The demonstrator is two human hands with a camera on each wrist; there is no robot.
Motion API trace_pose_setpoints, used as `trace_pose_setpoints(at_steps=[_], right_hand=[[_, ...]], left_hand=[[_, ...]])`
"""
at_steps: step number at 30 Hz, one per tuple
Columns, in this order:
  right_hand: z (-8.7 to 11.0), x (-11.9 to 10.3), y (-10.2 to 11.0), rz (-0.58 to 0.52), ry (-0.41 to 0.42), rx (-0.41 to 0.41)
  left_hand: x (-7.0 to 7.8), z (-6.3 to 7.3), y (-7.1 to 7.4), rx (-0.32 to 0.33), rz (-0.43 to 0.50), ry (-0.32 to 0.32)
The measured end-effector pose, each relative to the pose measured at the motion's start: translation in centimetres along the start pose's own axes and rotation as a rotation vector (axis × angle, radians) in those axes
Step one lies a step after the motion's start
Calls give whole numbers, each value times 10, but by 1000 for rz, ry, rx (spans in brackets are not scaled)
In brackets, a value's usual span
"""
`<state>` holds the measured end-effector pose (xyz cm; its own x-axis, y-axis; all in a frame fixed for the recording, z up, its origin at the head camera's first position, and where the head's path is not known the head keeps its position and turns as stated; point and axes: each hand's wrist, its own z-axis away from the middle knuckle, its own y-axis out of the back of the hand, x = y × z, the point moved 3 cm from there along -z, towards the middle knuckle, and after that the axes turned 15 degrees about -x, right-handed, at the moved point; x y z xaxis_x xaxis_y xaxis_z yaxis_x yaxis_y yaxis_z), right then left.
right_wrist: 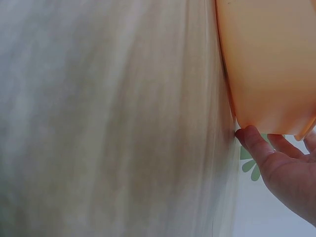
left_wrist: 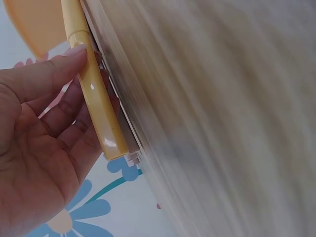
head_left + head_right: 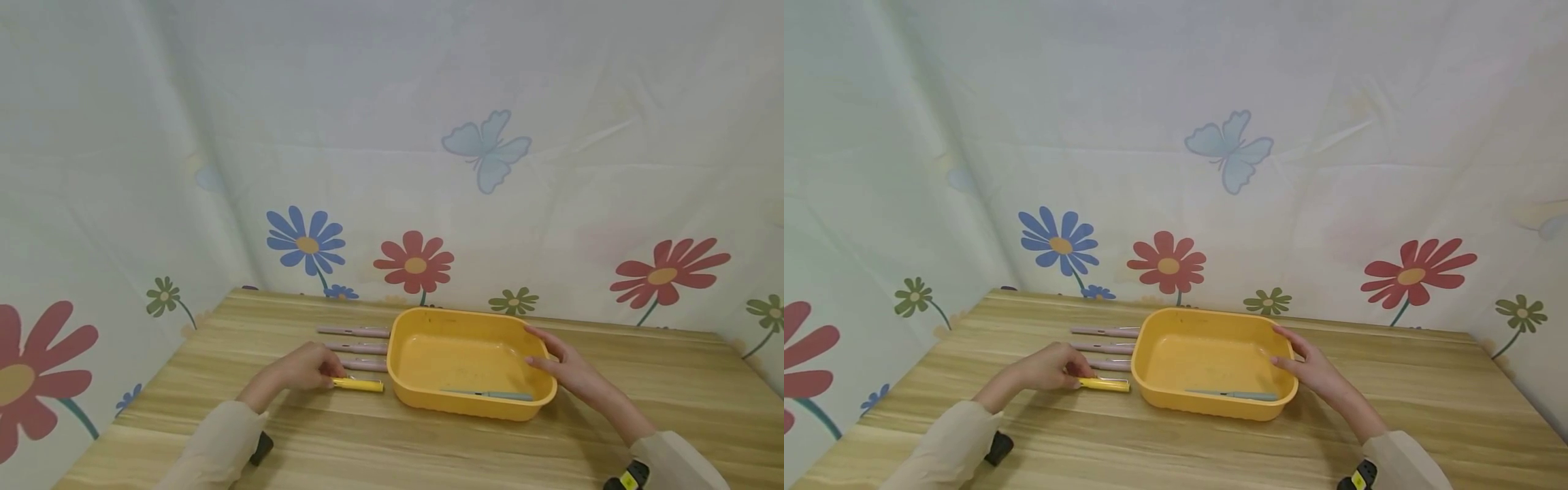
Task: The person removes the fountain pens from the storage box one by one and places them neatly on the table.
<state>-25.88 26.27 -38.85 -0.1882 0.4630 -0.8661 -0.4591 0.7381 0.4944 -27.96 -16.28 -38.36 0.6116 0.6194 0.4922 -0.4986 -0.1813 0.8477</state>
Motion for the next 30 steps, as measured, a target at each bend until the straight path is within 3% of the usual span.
trace_pose_setpoints(at_steps=[6,30], right_hand=[[0,-1,0,-5,-3,-1],[0,1,-1,-10,-3,4]], left_hand=[[1,-2,0,-8,1,27],[5,-4,-1,-13,-4,28]])
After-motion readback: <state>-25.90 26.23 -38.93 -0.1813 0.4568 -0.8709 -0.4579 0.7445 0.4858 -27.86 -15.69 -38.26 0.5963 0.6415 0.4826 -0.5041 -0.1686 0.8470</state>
